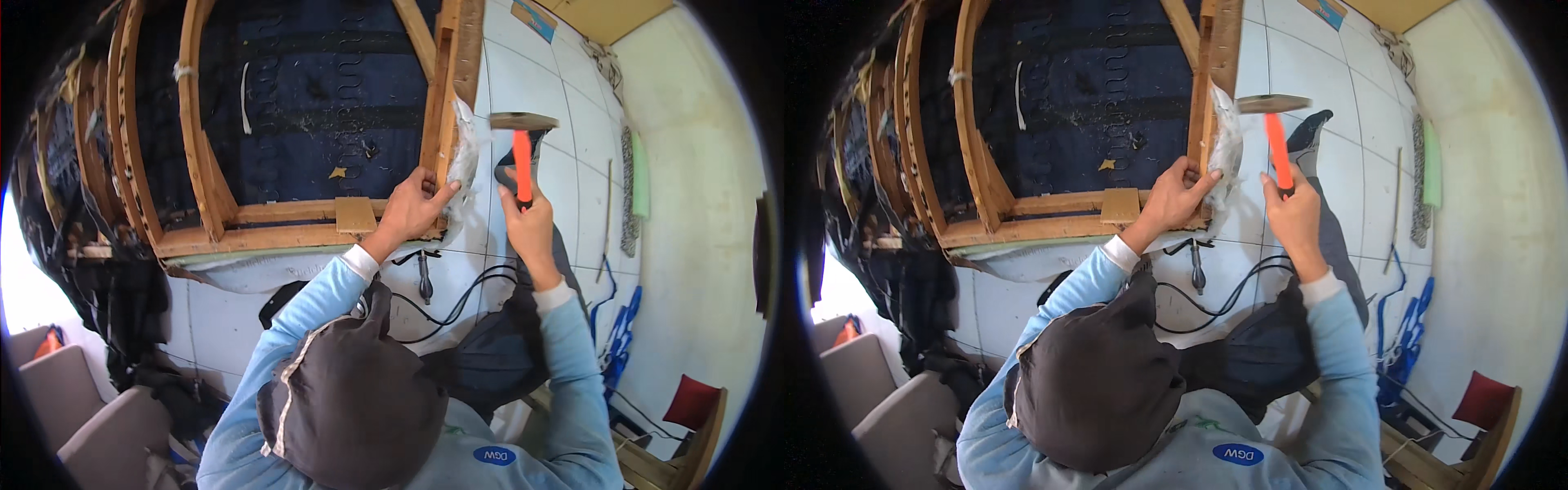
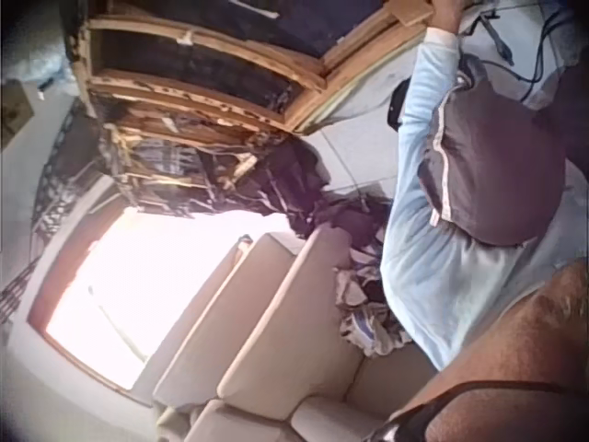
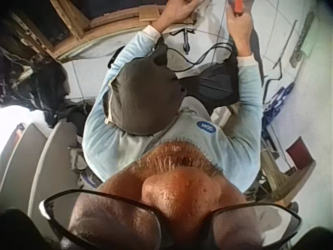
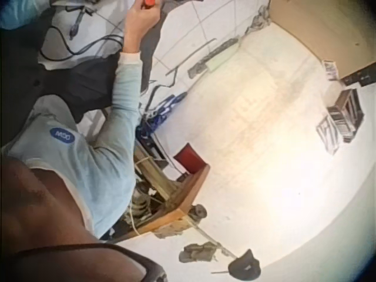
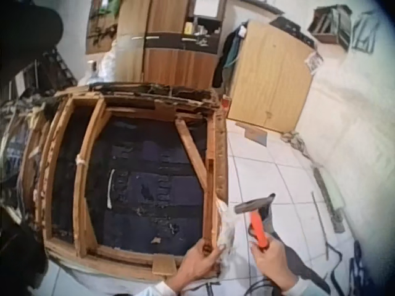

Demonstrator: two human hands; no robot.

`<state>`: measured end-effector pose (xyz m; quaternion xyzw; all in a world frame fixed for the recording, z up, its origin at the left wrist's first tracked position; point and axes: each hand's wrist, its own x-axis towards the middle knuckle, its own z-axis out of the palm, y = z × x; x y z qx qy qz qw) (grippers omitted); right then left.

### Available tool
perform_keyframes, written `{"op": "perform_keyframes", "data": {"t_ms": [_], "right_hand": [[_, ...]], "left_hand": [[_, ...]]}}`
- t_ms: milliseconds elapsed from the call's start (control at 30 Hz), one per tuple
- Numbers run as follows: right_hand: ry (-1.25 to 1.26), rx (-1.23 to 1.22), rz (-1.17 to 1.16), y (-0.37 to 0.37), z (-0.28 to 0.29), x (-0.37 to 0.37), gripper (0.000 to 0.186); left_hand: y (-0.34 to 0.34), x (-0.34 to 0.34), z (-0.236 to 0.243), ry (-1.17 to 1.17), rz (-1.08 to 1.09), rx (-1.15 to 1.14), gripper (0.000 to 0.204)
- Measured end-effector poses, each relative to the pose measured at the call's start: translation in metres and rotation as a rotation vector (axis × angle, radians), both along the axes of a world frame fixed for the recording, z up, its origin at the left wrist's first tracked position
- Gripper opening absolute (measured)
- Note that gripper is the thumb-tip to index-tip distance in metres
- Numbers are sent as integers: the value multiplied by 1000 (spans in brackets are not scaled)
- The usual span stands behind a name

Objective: The person is repairing the wooden frame of an overturned sofa. They use a hammer to remove staples and a screwdriver to pry up fabric and padding from the frame. The person works methodically along the edge of the sofa frame, removing old materials.

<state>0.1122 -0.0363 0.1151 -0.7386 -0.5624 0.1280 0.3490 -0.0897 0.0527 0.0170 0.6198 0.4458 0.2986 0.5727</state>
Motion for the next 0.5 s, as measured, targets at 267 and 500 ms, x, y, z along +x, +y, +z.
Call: {"op": "perform_keyframes", "data": {"t_ms": [267,500], "right_hand": [[1135,-41,-9,72,-60,-17,56],[1044,-70,44,42,-32,-20,28]], "left_hand": [[5,-13,0,-89,52,21,57],[0,0,6,-136,122,167,53]]}}
